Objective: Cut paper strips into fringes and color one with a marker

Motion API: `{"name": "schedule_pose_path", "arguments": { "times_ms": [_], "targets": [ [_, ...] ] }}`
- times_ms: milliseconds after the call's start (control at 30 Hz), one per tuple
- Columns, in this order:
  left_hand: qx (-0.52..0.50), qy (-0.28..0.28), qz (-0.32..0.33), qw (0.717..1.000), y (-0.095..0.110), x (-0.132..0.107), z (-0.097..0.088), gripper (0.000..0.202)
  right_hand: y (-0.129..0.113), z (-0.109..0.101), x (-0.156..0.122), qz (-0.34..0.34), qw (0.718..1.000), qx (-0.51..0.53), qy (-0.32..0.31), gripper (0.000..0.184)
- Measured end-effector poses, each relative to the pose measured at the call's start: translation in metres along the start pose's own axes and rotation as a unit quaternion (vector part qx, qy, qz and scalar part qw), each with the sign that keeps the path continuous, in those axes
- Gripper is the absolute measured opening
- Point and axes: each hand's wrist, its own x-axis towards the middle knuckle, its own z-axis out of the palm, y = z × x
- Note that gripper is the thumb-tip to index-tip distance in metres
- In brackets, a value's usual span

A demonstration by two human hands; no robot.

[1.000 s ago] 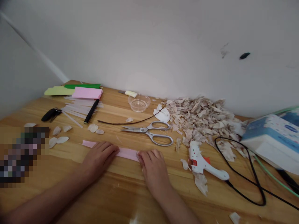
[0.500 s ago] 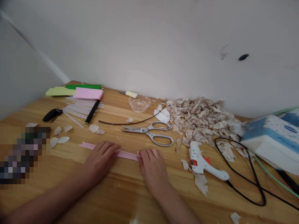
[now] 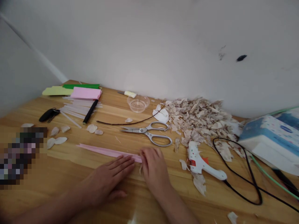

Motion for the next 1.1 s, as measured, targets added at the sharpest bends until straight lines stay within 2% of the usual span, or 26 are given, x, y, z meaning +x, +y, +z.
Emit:
{"name": "schedule_pose_path", "arguments": {
  "times_ms": [67, 133, 233, 333, 433, 633, 867, 1100],
  "targets": [
    [-0.01, -0.002, 0.002, 1.0, 0.0, -0.001, 0.0, 0.065, 0.002, -0.008, -0.003, 0.039, 0.997, 0.028, 0.06, 0.015],
    [-0.018, 0.001, 0.005, 1.0, 0.0, -0.001, 0.0, 0.063, 0.002, -0.016, -0.007, 0.052, 0.994, 0.03, 0.087, 0.016],
    [-0.022, 0.005, 0.004, 1.0, 0.0, -0.001, 0.0, 0.061, -0.003, -0.023, -0.014, -0.005, 0.999, 0.025, 0.04, 0.018],
    [-0.024, -0.006, 0.003, 1.0, 0.0, -0.001, -0.001, 0.062, -0.011, -0.021, -0.02, -0.074, 0.996, 0.028, -0.029, 0.029],
    [-0.027, -0.012, 0.003, 1.0, 0.001, -0.001, -0.002, 0.065, -0.014, -0.013, -0.024, -0.089, 0.994, 0.018, -0.061, 0.04],
    [-0.038, -0.022, -0.01, 0.999, 0.001, 0.0, -0.004, 0.068, -0.013, -0.003, -0.023, -0.091, 0.994, 0.008, -0.065, 0.036],
    [-0.01, 0.005, -0.039, 0.999, 0.003, -0.011, 0.001, 0.069, -0.012, -0.002, -0.022, -0.082, 0.994, 0.002, -0.068, 0.034],
    [0.081, 0.051, -0.138, 0.986, 0.003, -0.031, 0.021, 0.081, -0.012, 0.0, -0.022, -0.078, 0.995, 0.007, -0.064, 0.032]
  ]
}}
